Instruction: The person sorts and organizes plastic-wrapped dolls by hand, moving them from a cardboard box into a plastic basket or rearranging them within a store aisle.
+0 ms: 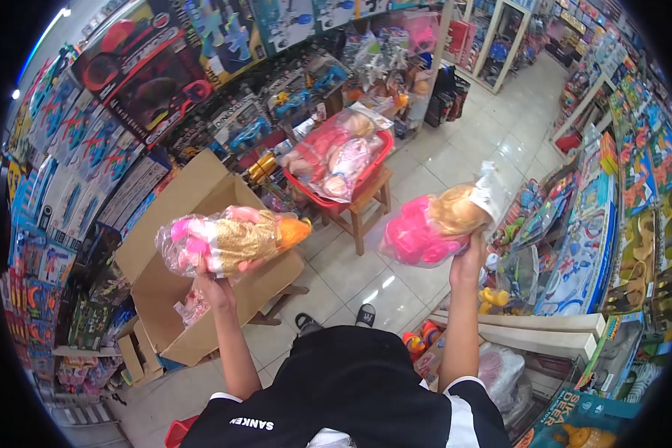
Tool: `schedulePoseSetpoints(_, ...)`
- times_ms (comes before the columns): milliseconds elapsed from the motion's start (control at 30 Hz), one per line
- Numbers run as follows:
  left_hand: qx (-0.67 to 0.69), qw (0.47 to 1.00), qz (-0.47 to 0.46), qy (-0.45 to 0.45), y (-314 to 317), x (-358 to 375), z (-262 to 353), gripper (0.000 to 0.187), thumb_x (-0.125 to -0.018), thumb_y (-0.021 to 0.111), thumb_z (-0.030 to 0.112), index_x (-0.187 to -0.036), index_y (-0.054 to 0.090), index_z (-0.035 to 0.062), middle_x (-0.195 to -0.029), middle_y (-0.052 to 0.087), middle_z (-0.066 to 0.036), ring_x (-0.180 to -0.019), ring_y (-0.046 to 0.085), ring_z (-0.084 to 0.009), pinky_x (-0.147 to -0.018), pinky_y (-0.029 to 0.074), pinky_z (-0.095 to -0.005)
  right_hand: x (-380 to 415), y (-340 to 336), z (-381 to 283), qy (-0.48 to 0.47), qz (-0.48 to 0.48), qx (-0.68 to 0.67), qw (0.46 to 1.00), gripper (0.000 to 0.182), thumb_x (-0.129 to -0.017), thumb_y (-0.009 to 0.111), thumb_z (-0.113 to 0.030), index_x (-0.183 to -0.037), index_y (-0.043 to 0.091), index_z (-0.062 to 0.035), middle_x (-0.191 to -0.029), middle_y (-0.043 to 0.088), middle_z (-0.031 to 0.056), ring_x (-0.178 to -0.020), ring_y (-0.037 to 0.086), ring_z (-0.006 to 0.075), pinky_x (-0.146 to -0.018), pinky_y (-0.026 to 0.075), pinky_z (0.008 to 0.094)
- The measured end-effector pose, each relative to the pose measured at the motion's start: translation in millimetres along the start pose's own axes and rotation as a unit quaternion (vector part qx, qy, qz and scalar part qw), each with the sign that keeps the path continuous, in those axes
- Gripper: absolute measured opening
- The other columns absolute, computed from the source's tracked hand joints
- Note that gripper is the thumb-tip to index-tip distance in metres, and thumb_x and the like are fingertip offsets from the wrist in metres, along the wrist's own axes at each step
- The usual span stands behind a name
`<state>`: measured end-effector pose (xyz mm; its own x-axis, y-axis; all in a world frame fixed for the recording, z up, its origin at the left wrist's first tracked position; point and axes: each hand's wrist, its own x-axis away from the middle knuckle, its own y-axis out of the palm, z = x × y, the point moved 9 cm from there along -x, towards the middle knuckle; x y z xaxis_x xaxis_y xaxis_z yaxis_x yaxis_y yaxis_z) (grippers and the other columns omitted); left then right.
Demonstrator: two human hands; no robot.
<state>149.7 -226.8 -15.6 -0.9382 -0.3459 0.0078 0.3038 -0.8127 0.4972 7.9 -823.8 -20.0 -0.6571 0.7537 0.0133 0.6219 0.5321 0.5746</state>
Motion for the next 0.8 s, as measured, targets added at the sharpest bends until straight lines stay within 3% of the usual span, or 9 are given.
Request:
schedulePoseSetpoints(200,-0.016,1.000,-0.003,-0.010,44.2,-7.4,-23.1,0.045,-0.095,0.058,0.028,-0.129,0.054,-0.0022,-0.127,0.058,-0.009,-0.119,0.054,-0.0187,-0.104,0.040,-0.0372,-2.3,-11.7,4.5,0.011,0.006,0.065,0.998,0.048,-0.102,0.056,-0.032,-0.135,0.049,0.0022,-0.135,0.054,0.0075,-0.125,0.048,0.0158,-0.107,0.035,0.0315)
schedulePoseSetpoints(300,-0.017,0.999,-0.025,-0.024,62.2,-18.2,-32.6,0.046,-0.095,0.058,0.029,-0.129,0.053,-0.0023,-0.129,0.057,-0.010,-0.120,0.054,-0.0190,-0.105,0.040,-0.0373,-11.6,-18.4,15.5,0.023,0.010,0.100,0.995,0.050,-0.100,0.060,-0.029,-0.137,0.047,0.0014,-0.134,0.054,0.0078,-0.124,0.048,0.0160,-0.107,0.034,0.0317)
schedulePoseSetpoints(467,0.091,0.993,-0.022,-0.073,111.5,-40.7,-44.6,0.052,-0.097,0.054,0.038,-0.135,0.049,0.0027,-0.131,0.057,-0.009,-0.123,0.053,-0.0213,-0.107,0.040,-0.0393,-41.9,2.9,23.6,0.018,0.010,0.142,0.990,0.054,-0.098,0.062,-0.030,-0.138,0.044,0.0013,-0.137,0.052,0.0088,-0.127,0.045,0.0173,-0.109,0.032,0.0329)
schedulePoseSetpoints(700,0.096,0.984,0.017,-0.147,161.8,-91.3,-125.2,0.054,-0.098,0.052,0.044,-0.135,0.049,0.0060,-0.133,0.057,-0.007,-0.121,0.055,-0.0213,-0.105,0.042,-0.0401,-114.3,65.2,35.9,0.001,0.000,0.233,0.972,0.053,-0.099,0.061,-0.027,-0.139,0.045,0.0030,-0.133,0.055,0.0109,-0.124,0.048,0.0177,-0.107,0.034,0.0318)
schedulePoseSetpoints(800,0.097,0.978,0.047,-0.178,166.9,-105.5,-163.1,0.050,-0.099,0.050,0.045,-0.133,0.050,0.0078,-0.131,0.058,-0.006,-0.119,0.057,-0.0198,-0.102,0.044,-0.0392,-136.9,79.4,40.9,-0.002,0.018,0.350,0.937,0.049,-0.100,0.059,-0.026,-0.138,0.047,0.0036,-0.129,0.058,0.0117,-0.120,0.052,0.0184,-0.103,0.038,0.0308)
